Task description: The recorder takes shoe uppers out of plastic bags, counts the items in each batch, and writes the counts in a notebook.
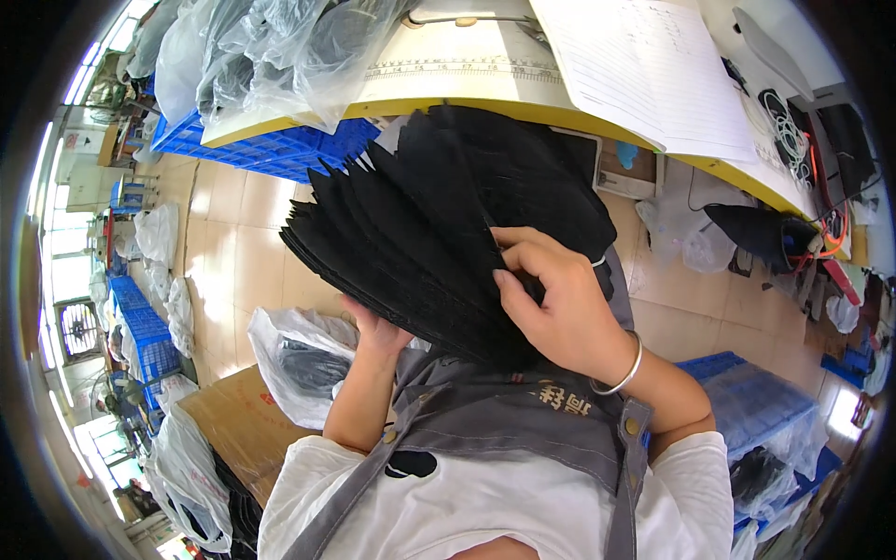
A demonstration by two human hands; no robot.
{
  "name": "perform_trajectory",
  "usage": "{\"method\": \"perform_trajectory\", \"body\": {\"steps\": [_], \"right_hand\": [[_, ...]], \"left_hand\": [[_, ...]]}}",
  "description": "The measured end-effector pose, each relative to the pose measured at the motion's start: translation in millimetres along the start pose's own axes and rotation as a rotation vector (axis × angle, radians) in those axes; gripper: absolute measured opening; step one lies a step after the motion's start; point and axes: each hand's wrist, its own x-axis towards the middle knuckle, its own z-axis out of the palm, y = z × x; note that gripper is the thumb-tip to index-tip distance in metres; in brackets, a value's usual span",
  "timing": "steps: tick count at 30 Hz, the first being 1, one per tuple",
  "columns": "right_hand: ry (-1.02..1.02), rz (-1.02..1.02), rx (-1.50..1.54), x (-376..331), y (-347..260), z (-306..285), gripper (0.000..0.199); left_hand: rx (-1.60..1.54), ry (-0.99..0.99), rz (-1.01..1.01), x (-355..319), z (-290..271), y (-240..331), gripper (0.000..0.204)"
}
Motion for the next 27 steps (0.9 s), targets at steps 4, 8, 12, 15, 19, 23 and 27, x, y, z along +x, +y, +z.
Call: {"method": "perform_trajectory", "body": {"steps": [4, 8, 12, 15, 19, 23, 27], "right_hand": [[-0.076, 0.133, 0.092, 5.2, -1.5, -3.1, 0.014], [-0.181, -0.034, 0.201, 8.0, 16.8, -3.4, 0.018], [-0.059, -0.209, 0.117, 3.5, 18.8, 5.9, 0.020], [-0.007, -0.418, -0.311, -2.6, -12.1, 8.7, 0.027], [0.031, -0.380, -0.449, -2.6, -13.1, 9.6, 0.032], [0.123, -0.192, -0.481, -1.4, 6.1, 3.5, 0.029], [0.086, 0.009, -0.392, 6.5, 19.1, -6.4, 0.020]], "left_hand": [[-0.260, -0.116, 0.072, -0.6, -9.5, -4.5, 0.084], [-0.577, -0.024, -0.046, 5.1, -13.9, -3.5, 0.068], [-0.215, 0.030, -0.166, 13.0, -13.2, -1.1, 0.051], [-0.211, 0.044, -0.223, 17.9, -10.0, -1.4, 0.050], [-0.206, 0.068, -0.286, 21.3, -5.4, -1.0, 0.049], [-0.212, 0.102, -0.316, 19.2, 2.6, 3.4, 0.049], [-0.304, 0.050, -0.215, 20.8, 31.1, 18.6, 0.064]]}}
